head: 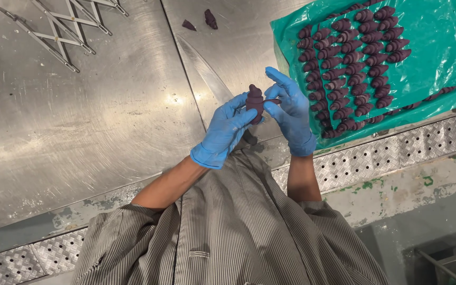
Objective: Rolling triangular pieces of purple dough into spiral or cone shapes.
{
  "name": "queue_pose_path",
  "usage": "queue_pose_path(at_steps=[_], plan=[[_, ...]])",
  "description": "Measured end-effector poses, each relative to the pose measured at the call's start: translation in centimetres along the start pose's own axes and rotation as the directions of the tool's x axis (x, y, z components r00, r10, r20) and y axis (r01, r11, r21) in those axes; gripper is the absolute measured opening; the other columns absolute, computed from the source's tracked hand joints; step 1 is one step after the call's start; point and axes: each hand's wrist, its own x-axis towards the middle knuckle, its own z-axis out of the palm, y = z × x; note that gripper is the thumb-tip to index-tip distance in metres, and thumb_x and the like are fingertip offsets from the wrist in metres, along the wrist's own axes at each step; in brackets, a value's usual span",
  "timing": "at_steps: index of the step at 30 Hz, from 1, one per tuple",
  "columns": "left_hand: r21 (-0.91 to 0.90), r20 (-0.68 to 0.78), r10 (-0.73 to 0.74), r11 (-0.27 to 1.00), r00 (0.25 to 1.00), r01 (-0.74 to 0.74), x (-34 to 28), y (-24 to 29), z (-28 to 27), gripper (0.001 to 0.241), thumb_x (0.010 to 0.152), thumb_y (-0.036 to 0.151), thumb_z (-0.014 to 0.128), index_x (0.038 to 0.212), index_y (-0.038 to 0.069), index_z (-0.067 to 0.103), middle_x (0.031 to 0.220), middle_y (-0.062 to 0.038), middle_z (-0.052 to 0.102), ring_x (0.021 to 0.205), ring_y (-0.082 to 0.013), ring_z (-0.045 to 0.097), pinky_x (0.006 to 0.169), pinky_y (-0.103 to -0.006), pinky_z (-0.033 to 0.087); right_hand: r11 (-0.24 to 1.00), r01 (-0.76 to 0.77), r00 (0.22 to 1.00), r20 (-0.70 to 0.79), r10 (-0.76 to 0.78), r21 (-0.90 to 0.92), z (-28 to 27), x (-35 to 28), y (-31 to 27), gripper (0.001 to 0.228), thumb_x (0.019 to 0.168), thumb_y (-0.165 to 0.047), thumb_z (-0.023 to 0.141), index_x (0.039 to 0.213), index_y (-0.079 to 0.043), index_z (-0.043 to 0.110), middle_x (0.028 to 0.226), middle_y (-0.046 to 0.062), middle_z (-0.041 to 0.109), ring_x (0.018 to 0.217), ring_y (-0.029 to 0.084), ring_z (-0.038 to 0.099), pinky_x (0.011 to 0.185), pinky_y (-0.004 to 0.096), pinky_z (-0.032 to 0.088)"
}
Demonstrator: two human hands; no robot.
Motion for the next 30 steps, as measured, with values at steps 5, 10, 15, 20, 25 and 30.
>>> queue_pose_path(at_steps=[5, 10, 15, 20, 25, 30], plan=[[-0.016, 0.025, 0.001, 1.0, 1.0, 0.0, -0.1, 0.1, -0.2, 0.051, 0.101, 0.002, 0.063, 0.148, -0.009, 0.045, 0.133, -0.017, 0.064, 0.12, -0.0224, 0.065, 0.106, -0.0358, 0.054, 1.0, -0.017, 0.999, -0.027, 0.017, -0.006, -0.1, 0.0, 0.0, 0.071, 0.092, 0.001, 0.073, 0.156, 0.005, 0.043, 0.101, -0.003, 0.055, 0.094, 0.005, 0.052, 0.092, 0.02, 0.045], [-0.029, 0.02, 0.042, 0.999, 0.999, -0.041, -0.3, -0.3, -0.4, 0.05, 0.101, 0.002, 0.063, 0.147, -0.009, 0.046, 0.134, -0.017, 0.064, 0.122, -0.0206, 0.065, 0.107, -0.0329, 0.054, 0.999, -0.034, 0.998, -0.047, 0.035, 0.029, 0.3, 0.0, 0.1, 0.07, 0.093, 0.0, 0.073, 0.156, 0.006, 0.043, 0.099, -0.002, 0.055, 0.094, 0.005, 0.052, 0.089, 0.019, 0.045], [-0.004, -0.008, 0.024, 1.0, 1.0, -0.024, -0.1, -0.6, -0.4, 0.049, 0.101, -0.001, 0.062, 0.146, -0.011, 0.047, 0.133, -0.018, 0.064, 0.118, -0.0224, 0.065, 0.105, -0.0364, 0.054, 1.0, -0.015, 1.0, -0.007, 0.015, -0.022, 0.7, -0.1, 0.2, 0.07, 0.094, -0.001, 0.073, 0.156, 0.007, 0.043, 0.1, -0.003, 0.055, 0.095, 0.005, 0.052, 0.087, 0.018, 0.044], [0.013, -0.012, 0.055, 0.998, 0.998, -0.055, -0.2, -0.3, -0.1, 0.052, 0.098, -0.002, 0.064, 0.147, -0.009, 0.046, 0.136, -0.017, 0.063, 0.124, -0.0215, 0.063, 0.11, -0.034, 0.051, 0.999, -0.049, 0.997, -0.052, 0.048, -0.013, 0.2, -0.5, 0.3, 0.072, 0.092, -0.003, 0.074, 0.156, 0.008, 0.042, 0.099, -0.002, 0.057, 0.092, 0.005, 0.052, 0.086, 0.017, 0.044], [-0.006, 0.01, 0.07, 0.998, 0.997, -0.07, -0.1, -1.4, -1.0, 0.053, 0.098, -0.004, 0.065, 0.147, -0.01, 0.047, 0.138, -0.018, 0.062, 0.126, -0.0219, 0.062, 0.112, -0.0338, 0.05, 1.0, -0.01, 0.999, -0.031, 0.01, 0.001, 0.4, -0.8, 0.5, 0.073, 0.094, -0.004, 0.076, 0.157, 0.008, 0.042, 0.099, -0.003, 0.057, 0.091, 0.005, 0.052, 0.09, 0.018, 0.045], [0.006, 0.018, 0.072, 0.997, 0.997, -0.072, -0.1, -0.5, -0.2, 0.054, 0.099, -0.004, 0.065, 0.149, -0.009, 0.046, 0.14, -0.018, 0.061, 0.128, -0.0226, 0.061, 0.115, -0.0343, 0.049, 1.0, -0.003, 1.0, -0.023, 0.003, 0.022, 0.5, -0.8, -0.2, 0.075, 0.094, -0.007, 0.077, 0.158, 0.009, 0.04, 0.098, -0.002, 0.058, 0.095, 0.006, 0.054, 0.092, 0.02, 0.044]])
